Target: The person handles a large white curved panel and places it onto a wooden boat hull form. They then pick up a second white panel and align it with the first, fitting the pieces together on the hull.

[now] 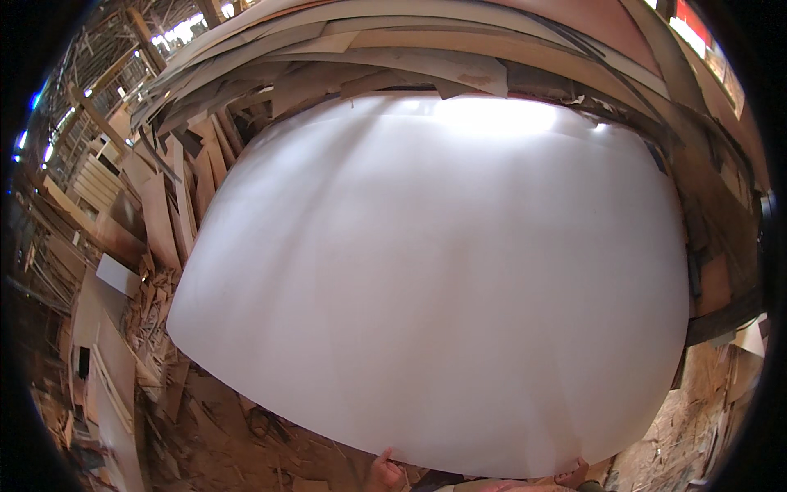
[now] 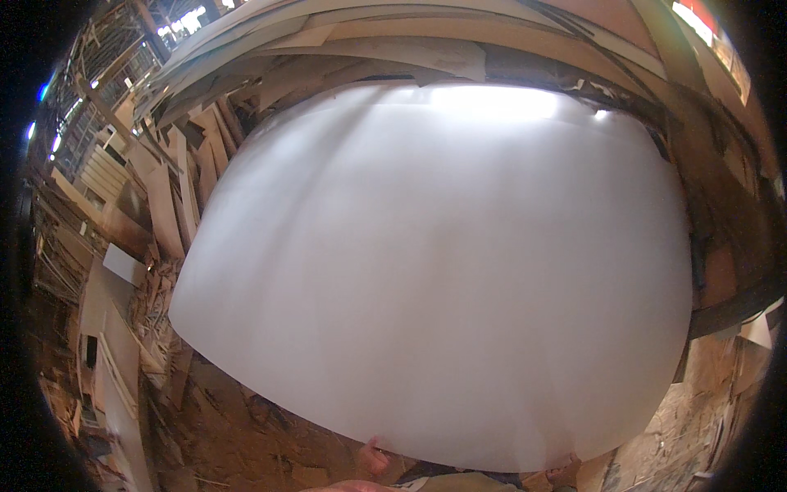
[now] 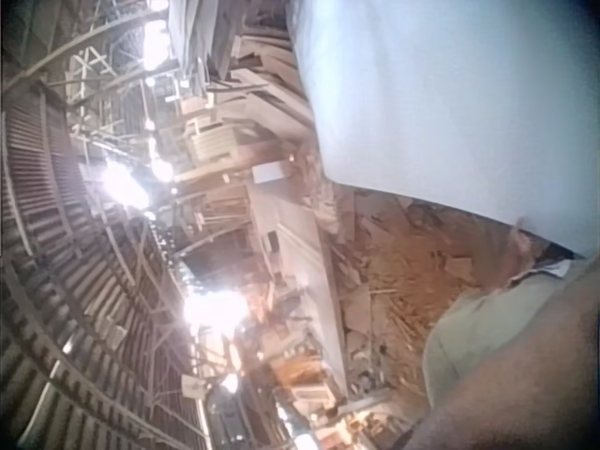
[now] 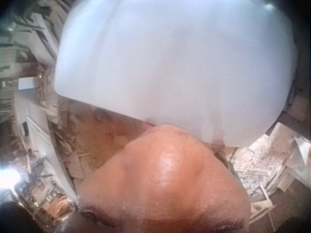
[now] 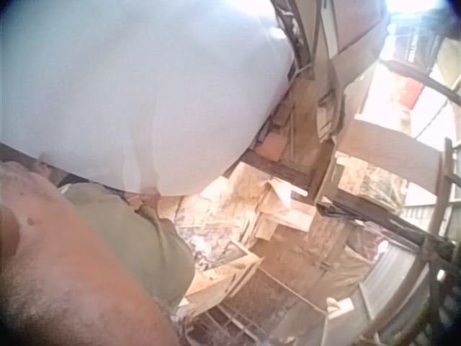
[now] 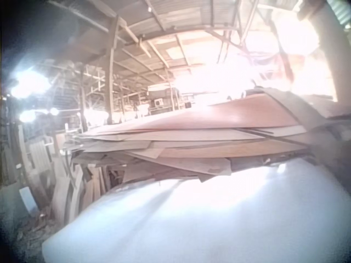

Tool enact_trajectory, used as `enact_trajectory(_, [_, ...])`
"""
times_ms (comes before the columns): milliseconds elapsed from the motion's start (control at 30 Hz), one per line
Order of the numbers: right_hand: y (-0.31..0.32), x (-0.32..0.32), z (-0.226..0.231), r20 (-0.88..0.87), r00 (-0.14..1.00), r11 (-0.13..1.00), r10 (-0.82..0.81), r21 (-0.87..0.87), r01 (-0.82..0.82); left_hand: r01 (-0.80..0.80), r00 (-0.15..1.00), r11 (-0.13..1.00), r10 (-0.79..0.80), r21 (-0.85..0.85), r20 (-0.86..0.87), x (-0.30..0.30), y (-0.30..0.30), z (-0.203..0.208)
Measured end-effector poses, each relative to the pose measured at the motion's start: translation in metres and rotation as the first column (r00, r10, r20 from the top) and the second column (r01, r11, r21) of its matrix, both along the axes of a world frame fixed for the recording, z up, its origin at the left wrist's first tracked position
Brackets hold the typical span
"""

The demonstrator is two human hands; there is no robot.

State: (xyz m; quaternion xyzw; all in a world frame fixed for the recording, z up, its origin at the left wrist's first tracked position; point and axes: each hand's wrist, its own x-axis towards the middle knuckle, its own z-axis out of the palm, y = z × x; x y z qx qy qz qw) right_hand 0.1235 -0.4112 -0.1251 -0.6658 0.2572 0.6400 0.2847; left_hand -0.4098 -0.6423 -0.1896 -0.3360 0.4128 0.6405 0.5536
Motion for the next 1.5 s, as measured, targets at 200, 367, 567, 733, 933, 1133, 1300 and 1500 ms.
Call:
enact_trajectory(200, [-0.004, 0.005, -0.012, -0.035, 0.993, 0.974, 0.111, 0.204, -0.102, -0.084, 0.996, 0.992, 0.084, 0.094, 0.008, -0.009, 0.0, 0.006])
enact_trajectory(367, [0.006, -0.005, -0.016, 0.017, 0.993, 0.973, 0.115, 0.2, -0.116, -0.069, 0.998, 0.982, 0.066, 0.176, 0.019, -0.003, 0.004, 0.009])
enact_trajectory(567, [0.001, -0.003, -0.013, 0.044, 0.992, 0.96, 0.122, 0.249, -0.129, 0.011, 1.0, 0.988, -0.012, 0.153, 0.004, -0.003, -0.003, -0.003])
enact_trajectory(733, [-0.03, 0.03, -0.036, 0.18, 0.975, 0.928, 0.13, 0.325, -0.184, -0.184, 0.847, 0.953, 0.03, 0.24, 0.53, -0.029, -0.005, -0.006])
enact_trajectory(933, [-0.018, -0.006, -0.031, 0.125, 0.992, 0.886, 0.009, 0.459, -0.066, -0.028, 0.979, 0.986, 0.061, 0.166, -0.192, -0.031, 0.039, 0.043])
enact_trajectory(1133, [-0.015, -0.042, 0.0, 0.034, 0.998, 0.893, 0.053, 0.446, -0.063, 0.242, 0.97, 0.961, -0.243, 0.132, -0.005, -0.063, 0.038, 0.084])
enact_trajectory(1300, [-0.033, -0.027, -0.027, -0.066, 0.982, 0.79, 0.175, 0.604, -0.1, -0.08, 0.983, 0.994, 0.067, -0.073, -0.169, -0.053, 0.023, 0.042])
enact_trajectory(1500, [-0.035, -0.018, -0.036, -0.035, 0.995, 0.864, 0.092, 0.499, -0.062, -0.014, 0.964, 0.999, 0.001, -0.049, -0.264, -0.046, 0.017, 0.041])
